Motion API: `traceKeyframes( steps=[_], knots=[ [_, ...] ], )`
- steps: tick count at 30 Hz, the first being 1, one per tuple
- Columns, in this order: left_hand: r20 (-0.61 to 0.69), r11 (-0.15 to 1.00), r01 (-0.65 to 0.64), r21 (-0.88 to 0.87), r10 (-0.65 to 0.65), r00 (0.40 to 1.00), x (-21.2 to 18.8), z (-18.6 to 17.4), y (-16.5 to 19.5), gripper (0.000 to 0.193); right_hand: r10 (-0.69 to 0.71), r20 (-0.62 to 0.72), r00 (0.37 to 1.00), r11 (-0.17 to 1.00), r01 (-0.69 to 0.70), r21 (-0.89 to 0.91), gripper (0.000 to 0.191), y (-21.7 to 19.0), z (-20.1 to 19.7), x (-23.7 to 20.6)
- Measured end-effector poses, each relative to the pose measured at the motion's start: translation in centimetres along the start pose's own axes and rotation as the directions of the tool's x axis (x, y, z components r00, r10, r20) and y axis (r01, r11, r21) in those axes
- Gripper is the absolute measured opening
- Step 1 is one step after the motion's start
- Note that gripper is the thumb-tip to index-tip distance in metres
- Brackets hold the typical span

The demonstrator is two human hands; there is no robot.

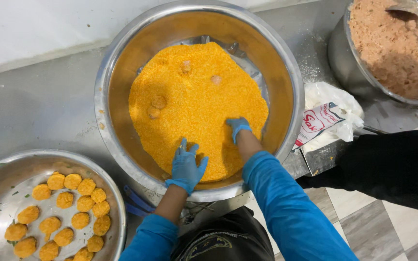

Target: The person takes balls of minced food mixture and rolls them in a large bowl of yellow breadcrumbs, pressing and turning them by hand to coat the surface. They then place each coated ball into a separate metal bowl holding the finished pieces, repeating the process one ball at a time.

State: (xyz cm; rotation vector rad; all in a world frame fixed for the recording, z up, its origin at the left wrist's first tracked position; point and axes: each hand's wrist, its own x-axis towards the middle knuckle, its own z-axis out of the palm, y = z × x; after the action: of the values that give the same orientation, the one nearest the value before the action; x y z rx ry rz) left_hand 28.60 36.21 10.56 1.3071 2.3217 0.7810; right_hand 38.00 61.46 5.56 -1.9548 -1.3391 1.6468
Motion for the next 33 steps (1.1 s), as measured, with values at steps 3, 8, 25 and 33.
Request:
traceKeyframes(
  steps=[3,8,25,33],
  knots=[
    [0.013,1.000,0.019,-0.010,-0.019,1.000,-0.1,-0.2,-0.1,0.059,-0.008,0.216,0.976,0.839,-0.111,0.533,0.053,-2.7,0.1,2.0],
    [0.065,0.994,0.100,-0.042,-0.097,0.993,-0.1,-0.4,-0.1,0.059,-0.469,-0.036,0.883,0.874,0.457,-0.165,0.059,-3.7,0.9,2.3],
    [-0.042,0.982,0.091,-0.165,-0.099,0.994,-0.7,-0.3,-0.9,0.050,-0.584,0.239,0.776,0.299,0.479,-0.825,0.095,-10.0,-2.7,5.0],
    [-0.030,0.974,0.113,-0.197,-0.121,0.992,-0.7,1.2,-1.7,0.048,-0.565,0.554,0.612,0.155,0.738,-0.657,0.092,-6.3,-0.8,7.1]
  ],
)
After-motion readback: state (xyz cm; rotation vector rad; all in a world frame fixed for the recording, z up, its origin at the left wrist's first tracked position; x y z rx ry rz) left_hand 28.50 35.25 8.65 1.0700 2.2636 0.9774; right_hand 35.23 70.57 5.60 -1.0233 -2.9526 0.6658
